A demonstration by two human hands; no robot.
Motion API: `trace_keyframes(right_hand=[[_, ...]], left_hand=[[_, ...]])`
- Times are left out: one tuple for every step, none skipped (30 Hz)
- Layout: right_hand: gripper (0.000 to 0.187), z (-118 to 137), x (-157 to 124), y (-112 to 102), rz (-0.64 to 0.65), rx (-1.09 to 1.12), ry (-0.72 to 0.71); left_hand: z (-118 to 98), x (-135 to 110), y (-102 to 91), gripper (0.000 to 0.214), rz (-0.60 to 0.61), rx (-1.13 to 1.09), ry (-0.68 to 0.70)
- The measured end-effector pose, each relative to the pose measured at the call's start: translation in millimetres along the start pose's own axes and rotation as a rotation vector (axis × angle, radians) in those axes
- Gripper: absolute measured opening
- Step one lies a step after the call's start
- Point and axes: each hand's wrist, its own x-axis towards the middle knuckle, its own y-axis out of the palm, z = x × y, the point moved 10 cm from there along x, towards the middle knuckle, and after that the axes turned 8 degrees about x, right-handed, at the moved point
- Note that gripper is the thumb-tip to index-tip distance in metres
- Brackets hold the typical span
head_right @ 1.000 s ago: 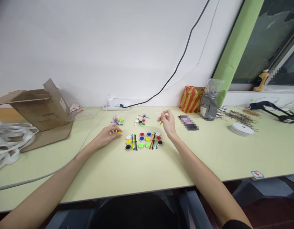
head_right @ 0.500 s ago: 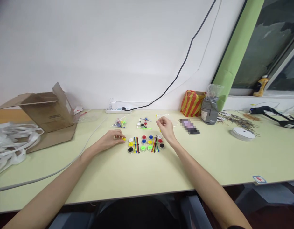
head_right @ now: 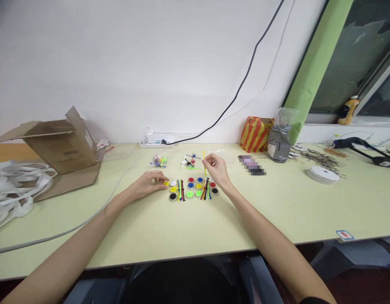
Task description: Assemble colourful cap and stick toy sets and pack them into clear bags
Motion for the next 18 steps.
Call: trace_keyframes(right_hand=[[0.029, 0.9, -1.0, 1.8, 0.007, 0.017, 0.01], [0.03, 1.5, -2.2, 3.9, 0.013, 0.041, 0.024], [0.031, 1.8, -3.8, 6.7, 0.02, 0.074, 0.043], [0.032, 1.5, -5.7, 10.4, 0.03, 0.113, 0.067], [0.032, 1.0, -8.2, 15.1, 0.044, 0.155, 0.095], [0.033, 0.5, -11.2, 21.0, 0.064, 0.197, 0.125], [0.033, 0.2, -14.8, 28.2, 0.09, 0.237, 0.154], [0.034, 0.3, -18.9, 36.4, 0.122, 0.273, 0.181], [0.035, 1.0, -23.3, 45.2, 0.159, 0.305, 0.206], [0.035, 2.2, -28.0, 54.1, 0.198, 0.331, 0.228], [0.036, 4.2, -32.8, 62.7, 0.236, 0.351, 0.246], [0.036, 7.1, -37.3, 70.6, 0.272, 0.366, 0.257], [0.037, 11.0, -41.4, 77.4, 0.305, 0.373, 0.259], [0.037, 15.5, -45.0, 83.2, 0.336, 0.375, 0.255], [0.037, 20.3, -48.0, 87.8, 0.361, 0.373, 0.245], [0.036, 24.7, -50.4, 91.0, 0.379, 0.369, 0.234], [0.037, 28.2, -52.1, 92.8, 0.387, 0.363, 0.225], [0.037, 30.4, -53.2, 93.6, 0.388, 0.357, 0.222]], left_hand=[[-1.3, -0.1, -1.8, 0.04, -0.012, 0.004, 0.001], [-3.6, -0.3, -4.3, 0.041, -0.029, 0.011, 0.007], [-6.9, -0.6, -7.4, 0.042, -0.053, 0.02, 0.015], [-11.3, -1.1, -10.8, 0.042, -0.079, 0.028, 0.025], [-16.6, -1.8, -14.4, 0.041, -0.108, 0.033, 0.036], [-22.4, -2.7, -17.6, 0.04, -0.136, 0.033, 0.045], [-28.6, -3.6, -20.1, 0.039, -0.159, 0.026, 0.051], [-35.3, -4.7, -22.0, 0.038, -0.18, 0.013, 0.059], [-42.3, -5.5, -22.3, 0.038, -0.189, -0.002, 0.07], [-49.4, -6.2, -21.5, 0.038, -0.189, -0.015, 0.082], [-55.8, -6.8, -20.1, 0.038, -0.185, -0.031, 0.093], [-61.9, -7.2, -17.7, 0.038, -0.174, -0.049, 0.105], [-67.1, -7.4, -14.5, 0.038, -0.158, -0.069, 0.116], [-71.6, -7.6, -10.8, 0.038, -0.138, -0.089, 0.125], [-75.5, -7.9, -7.1, 0.038, -0.119, -0.106, 0.131], [-78.5, -8.2, -3.8, 0.038, -0.106, -0.116, 0.131], [-81.1, -8.5, -1.0, 0.037, -0.1, -0.121, 0.129], [-83.3, -8.7, 1.2, 0.038, -0.098, -0.122, 0.125]])
